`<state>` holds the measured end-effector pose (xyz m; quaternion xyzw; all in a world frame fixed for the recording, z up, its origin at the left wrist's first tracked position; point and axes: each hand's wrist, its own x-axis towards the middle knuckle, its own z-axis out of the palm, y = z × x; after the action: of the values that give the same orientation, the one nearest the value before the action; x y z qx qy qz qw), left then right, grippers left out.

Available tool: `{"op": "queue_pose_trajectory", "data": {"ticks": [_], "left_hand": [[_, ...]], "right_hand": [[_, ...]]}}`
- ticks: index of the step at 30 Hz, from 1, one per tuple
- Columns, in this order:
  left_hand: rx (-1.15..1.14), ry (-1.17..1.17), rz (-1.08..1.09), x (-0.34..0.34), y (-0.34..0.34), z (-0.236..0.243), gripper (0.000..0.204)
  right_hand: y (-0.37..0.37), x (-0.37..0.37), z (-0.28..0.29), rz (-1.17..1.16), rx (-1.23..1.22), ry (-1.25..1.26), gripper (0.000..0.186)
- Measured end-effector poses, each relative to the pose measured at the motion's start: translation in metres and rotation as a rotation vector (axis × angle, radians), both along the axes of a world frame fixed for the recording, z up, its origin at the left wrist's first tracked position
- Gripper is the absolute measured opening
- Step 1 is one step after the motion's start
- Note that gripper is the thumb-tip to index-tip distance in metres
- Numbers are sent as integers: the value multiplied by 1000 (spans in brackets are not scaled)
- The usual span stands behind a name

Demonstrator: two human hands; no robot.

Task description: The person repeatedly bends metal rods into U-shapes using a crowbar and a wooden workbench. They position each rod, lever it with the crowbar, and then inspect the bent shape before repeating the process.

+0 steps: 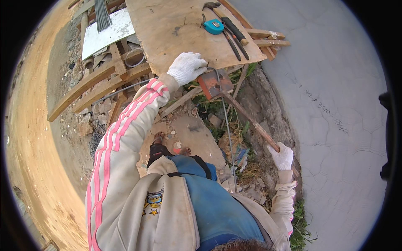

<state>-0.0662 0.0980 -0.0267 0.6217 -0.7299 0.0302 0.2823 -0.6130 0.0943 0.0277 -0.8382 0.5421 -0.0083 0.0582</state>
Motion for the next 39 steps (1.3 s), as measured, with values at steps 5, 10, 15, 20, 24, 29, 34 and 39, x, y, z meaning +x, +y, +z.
{"op": "queue_pose_trajectory", "data": {"ticks": [5, 10, 15, 20, 24, 29, 34, 39], "left_hand": [[-4, 32, -2, 0, 1, 2, 26], [9, -3, 10, 0, 1, 1, 26], [22, 15, 4, 1, 1, 2, 26], [46, 30, 6, 0, 0, 6, 25], [56, 21, 5, -1, 0, 7, 25], [49, 12, 12, -1, 0, 6, 25], [38, 10, 6, 0, -1, 4, 25], [43, 20, 4, 1, 0, 7, 25]], "right_hand": [[-55, 6, 5, 101, 11, 71, 46], [-99, 10, 7, 187, -6, 152, 38], [-112, 12, 1, 190, 12, 160, 32], [-103, 11, -6, 163, 12, 110, 32], [-100, 10, -6, 161, -4, 109, 31], [-93, 8, -7, 154, -9, 122, 30], [-75, 10, -5, 116, -48, 103, 34], [-68, 11, 7, 81, -9, 142, 41]]}}
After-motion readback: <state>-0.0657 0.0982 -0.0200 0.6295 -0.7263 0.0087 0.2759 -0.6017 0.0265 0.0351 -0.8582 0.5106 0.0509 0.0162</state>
